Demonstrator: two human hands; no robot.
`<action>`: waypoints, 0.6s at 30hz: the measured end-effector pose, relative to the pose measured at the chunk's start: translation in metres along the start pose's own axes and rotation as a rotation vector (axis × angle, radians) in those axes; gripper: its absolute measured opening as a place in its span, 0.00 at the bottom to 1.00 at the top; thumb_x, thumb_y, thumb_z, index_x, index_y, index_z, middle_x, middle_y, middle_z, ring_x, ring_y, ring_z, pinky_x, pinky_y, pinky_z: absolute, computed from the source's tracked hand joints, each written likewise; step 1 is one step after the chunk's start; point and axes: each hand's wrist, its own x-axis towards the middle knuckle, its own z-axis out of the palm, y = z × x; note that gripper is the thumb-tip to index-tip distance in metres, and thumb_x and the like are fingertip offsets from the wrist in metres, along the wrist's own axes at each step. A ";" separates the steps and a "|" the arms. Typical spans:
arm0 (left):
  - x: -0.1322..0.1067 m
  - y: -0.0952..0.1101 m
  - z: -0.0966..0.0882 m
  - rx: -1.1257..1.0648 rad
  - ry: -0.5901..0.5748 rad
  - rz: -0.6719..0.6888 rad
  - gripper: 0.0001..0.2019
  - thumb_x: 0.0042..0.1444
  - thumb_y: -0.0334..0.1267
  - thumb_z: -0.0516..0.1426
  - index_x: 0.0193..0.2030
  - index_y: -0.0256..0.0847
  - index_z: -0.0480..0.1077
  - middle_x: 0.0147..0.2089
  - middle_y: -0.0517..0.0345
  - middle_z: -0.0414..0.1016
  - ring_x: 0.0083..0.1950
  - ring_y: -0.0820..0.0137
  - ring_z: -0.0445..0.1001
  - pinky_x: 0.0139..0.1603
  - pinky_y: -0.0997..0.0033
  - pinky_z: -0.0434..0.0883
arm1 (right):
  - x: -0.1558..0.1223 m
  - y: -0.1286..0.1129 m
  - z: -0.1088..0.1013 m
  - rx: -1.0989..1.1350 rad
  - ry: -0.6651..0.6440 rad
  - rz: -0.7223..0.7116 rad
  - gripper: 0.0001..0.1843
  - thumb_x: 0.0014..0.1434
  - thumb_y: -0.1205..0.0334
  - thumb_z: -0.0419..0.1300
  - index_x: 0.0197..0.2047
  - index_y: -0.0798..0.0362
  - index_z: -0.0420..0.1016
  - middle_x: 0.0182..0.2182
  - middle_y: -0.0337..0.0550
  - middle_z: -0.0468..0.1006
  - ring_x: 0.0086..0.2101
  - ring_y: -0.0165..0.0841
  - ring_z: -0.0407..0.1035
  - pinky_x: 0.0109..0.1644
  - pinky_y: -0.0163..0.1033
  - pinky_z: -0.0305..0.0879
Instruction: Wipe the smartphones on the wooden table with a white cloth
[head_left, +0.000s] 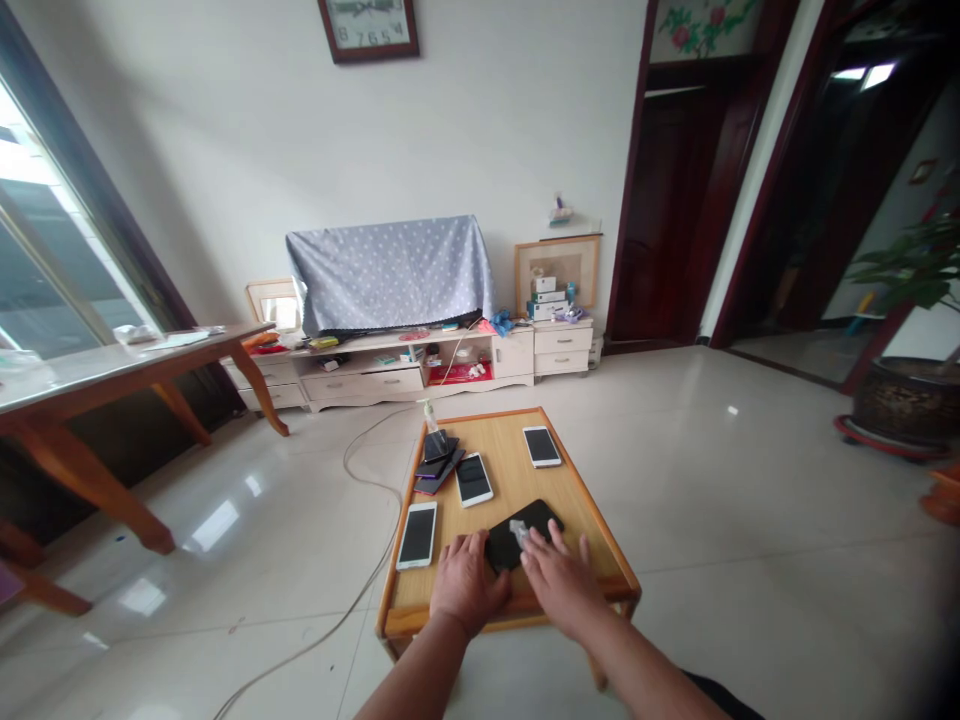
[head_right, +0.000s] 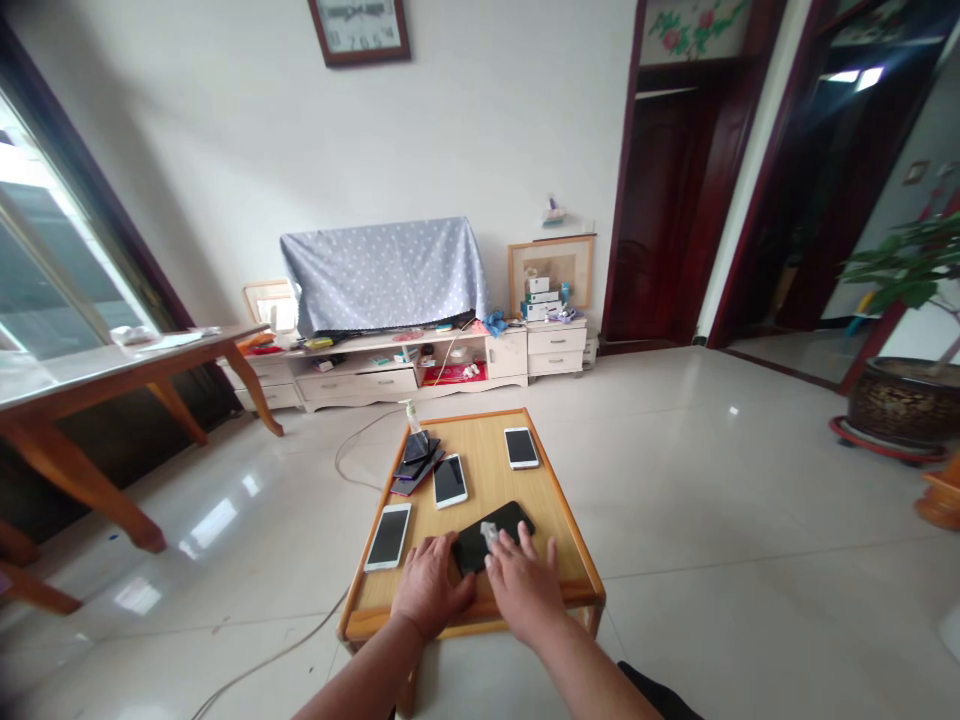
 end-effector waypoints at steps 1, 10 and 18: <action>0.000 0.000 0.001 -0.001 0.015 0.002 0.28 0.51 0.48 0.57 0.60 0.44 0.63 0.56 0.52 0.73 0.60 0.58 0.65 0.63 0.62 0.57 | 0.005 0.010 -0.005 -0.021 0.030 0.066 0.30 0.71 0.46 0.34 0.69 0.40 0.61 0.69 0.35 0.58 0.71 0.48 0.36 0.69 0.71 0.26; 0.001 -0.002 0.002 -0.031 0.001 -0.002 0.28 0.51 0.47 0.57 0.60 0.46 0.63 0.56 0.53 0.74 0.60 0.59 0.66 0.62 0.62 0.57 | -0.011 -0.020 0.016 0.025 0.019 -0.112 0.30 0.71 0.47 0.34 0.68 0.40 0.62 0.68 0.37 0.61 0.71 0.45 0.40 0.70 0.69 0.25; 0.000 -0.001 0.002 -0.032 0.035 -0.003 0.29 0.50 0.47 0.58 0.60 0.44 0.63 0.56 0.51 0.73 0.60 0.58 0.66 0.63 0.62 0.57 | 0.016 0.012 -0.002 -0.039 0.143 0.122 0.30 0.71 0.47 0.36 0.68 0.42 0.63 0.68 0.39 0.60 0.71 0.49 0.37 0.67 0.74 0.26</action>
